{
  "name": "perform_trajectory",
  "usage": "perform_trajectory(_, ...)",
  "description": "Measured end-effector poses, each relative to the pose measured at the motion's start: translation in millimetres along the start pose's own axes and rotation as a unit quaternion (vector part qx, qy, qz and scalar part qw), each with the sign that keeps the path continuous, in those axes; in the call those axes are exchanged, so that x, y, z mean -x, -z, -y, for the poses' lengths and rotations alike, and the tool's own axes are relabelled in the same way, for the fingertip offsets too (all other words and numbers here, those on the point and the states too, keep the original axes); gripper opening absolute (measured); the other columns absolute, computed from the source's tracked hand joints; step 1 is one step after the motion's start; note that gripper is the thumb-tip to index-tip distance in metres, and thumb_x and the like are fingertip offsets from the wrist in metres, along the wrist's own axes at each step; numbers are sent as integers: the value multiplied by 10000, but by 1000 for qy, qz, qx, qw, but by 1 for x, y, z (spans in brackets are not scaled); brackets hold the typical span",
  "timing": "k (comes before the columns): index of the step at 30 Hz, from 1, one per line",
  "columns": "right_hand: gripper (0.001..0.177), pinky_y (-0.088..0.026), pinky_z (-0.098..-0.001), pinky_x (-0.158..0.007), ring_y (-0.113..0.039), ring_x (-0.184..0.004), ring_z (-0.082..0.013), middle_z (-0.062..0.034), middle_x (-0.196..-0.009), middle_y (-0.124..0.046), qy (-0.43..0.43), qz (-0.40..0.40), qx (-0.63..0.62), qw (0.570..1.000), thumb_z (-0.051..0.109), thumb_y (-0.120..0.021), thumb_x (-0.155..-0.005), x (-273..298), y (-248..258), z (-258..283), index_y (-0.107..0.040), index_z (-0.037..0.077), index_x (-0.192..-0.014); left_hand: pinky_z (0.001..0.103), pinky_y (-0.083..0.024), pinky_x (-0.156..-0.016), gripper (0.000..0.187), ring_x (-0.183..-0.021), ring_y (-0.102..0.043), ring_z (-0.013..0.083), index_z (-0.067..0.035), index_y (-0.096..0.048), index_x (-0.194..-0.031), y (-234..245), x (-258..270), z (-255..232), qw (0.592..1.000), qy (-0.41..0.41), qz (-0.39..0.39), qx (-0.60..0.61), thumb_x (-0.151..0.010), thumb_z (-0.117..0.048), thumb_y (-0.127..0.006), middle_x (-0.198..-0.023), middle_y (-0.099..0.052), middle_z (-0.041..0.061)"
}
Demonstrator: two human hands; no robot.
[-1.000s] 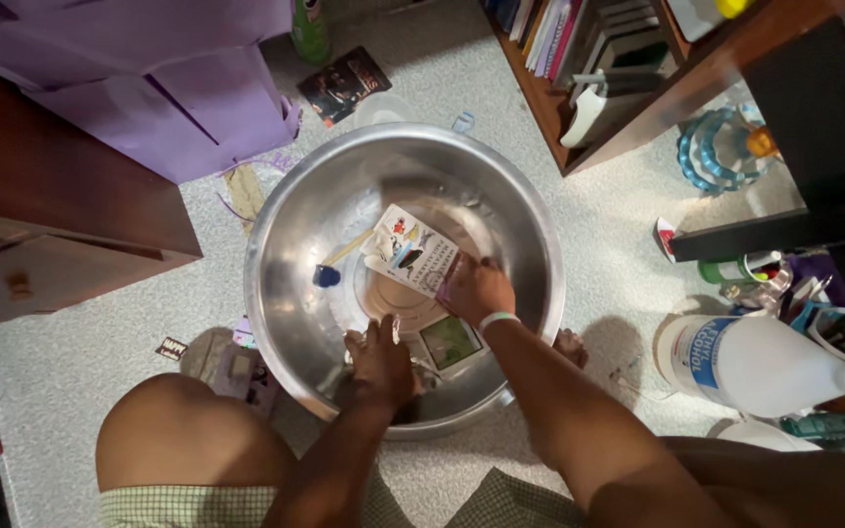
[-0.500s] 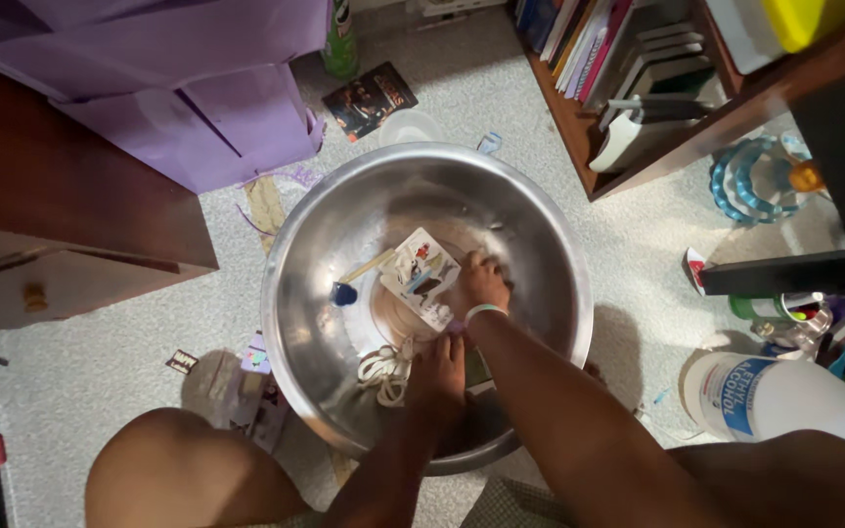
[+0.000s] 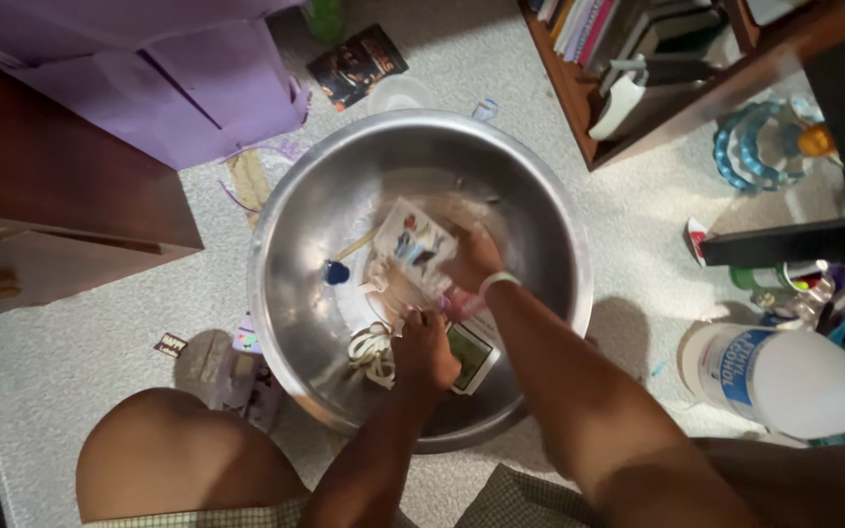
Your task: The person sits on the floor and sorts various small items from a metal bowl into a wooden drawer. They handle hair accessories, fabric pieces, and packaged goods, placing them into the drawer and a pink organizer.
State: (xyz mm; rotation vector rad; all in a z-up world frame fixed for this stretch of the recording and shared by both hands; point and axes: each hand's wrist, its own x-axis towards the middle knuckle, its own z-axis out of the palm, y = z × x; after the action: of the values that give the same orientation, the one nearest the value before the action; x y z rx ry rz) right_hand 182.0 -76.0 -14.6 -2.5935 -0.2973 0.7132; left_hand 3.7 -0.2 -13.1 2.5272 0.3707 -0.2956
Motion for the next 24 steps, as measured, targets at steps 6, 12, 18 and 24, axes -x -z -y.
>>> perform_trajectory(6,622,-633,-410,-752,-789,-930,-336,-231,-1072,-774,-87,10,-177,980,35,-710,-817,9,71,14,-592,108,-1423,555,-501,-917,639,-1067,-651,450,-1,-477,-1357,-56,-10,10,985,66,112,115,-772,-89,-720,-1116,-670,277)
perform_trajectory(12,450,-641,-527,-709,-742,-955,-393,-201,-1117,-712,-110,69,-615,778,-73,-597,-808,25,105,7,-600,-6,-1253,461,-626,-730,458,-918,-733,324,15,-619,-1257,-41,-41,43,813,203,233,494,-874,-224,-698,-1079,-729,173)
perform_trajectory(18,506,-646,-509,-811,-713,-1025,-389,-220,-1184,-689,-42,115,-658,743,-102,-607,-814,23,88,10,-587,-23,-1313,395,-568,-688,410,-849,-671,244,-93,-519,-1356,51,-82,40,708,132,33,693,-998,-292,-505,-1083,-680,92)
perform_trajectory(24,531,-637,-447,-826,-710,-1042,-329,-137,-1188,-702,47,148,-651,743,-66,-613,-841,26,70,48,-548,85,-1346,294,-551,-912,365,-1083,-683,159,-14,-589,-1320,108,-109,7,846,-57,-68,526,-977,-88,-691,-1224,-729,102)
